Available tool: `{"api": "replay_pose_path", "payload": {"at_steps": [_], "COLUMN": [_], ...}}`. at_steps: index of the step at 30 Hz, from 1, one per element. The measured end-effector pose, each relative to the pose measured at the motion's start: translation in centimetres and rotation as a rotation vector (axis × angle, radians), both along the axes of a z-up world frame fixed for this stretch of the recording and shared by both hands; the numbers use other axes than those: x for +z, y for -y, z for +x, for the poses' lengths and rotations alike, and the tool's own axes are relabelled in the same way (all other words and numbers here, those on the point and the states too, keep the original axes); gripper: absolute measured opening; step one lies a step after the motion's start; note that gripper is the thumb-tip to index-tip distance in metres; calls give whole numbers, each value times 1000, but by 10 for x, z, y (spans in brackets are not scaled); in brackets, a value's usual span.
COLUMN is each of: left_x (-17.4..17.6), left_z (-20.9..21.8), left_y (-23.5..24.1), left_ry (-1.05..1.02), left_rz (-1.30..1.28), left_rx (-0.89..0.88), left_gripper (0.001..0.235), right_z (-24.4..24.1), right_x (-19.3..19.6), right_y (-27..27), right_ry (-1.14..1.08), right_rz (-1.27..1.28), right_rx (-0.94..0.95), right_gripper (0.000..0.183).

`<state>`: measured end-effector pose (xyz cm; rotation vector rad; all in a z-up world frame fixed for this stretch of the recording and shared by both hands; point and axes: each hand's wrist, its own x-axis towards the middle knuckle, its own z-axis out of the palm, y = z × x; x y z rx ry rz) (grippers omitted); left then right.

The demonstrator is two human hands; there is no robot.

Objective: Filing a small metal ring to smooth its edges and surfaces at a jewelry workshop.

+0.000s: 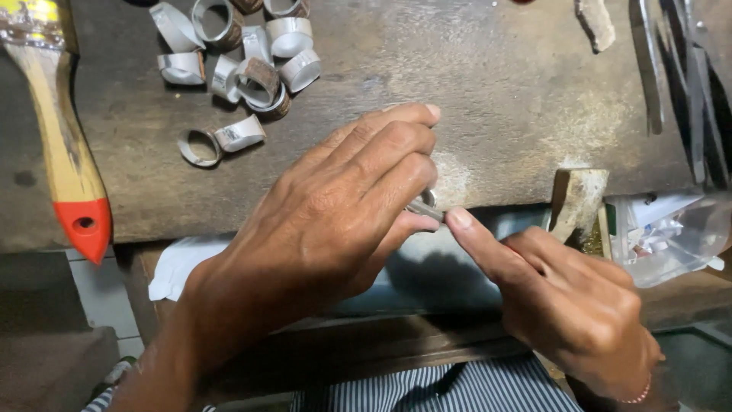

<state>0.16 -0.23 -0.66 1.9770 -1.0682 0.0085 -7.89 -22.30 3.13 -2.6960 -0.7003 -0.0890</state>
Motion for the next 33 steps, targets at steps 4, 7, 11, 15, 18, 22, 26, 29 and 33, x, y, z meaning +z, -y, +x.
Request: {"api": "replay_pose_path", "payload": {"at_steps": [4,7,11,15,18,22,26,29,33], "left_x": [1,4,4,0,5,4,4,6,7], "left_z": [1,0,-2,-2,1,-3,-1,1,2], "left_y": [2,2,-2,1,0,-2,-4,-3,-3], "left_ry": [10,-24,4,27,22,1,-6,-22,-74], "left_rz": [10,15,-7,16,-27,-3,-23,-31,-47], "left_rx": [10,-6,17,9,-11,8,2,-10,-28], "left_gripper": [27,23,28,34,28,27,26,27,16], "right_z": [-3,6,3,-8,9,8,-10,-24,-33], "right_x": [-11,-9,-5,-10,-16,-6,-4,-11,-28], "right_y": [10,6,1,5,1,4,13,21,34], "right_ry": [52,-48,27,68,87,56,-12,11,-4], "right_rz": [-86,-25,-65,-111,-15,42,73,66,-23], "right_rx": [25,47,47,32,68,105,-18,-114,-163], "right_gripper": [53,45,48,55,42,38,34,32,54]}}
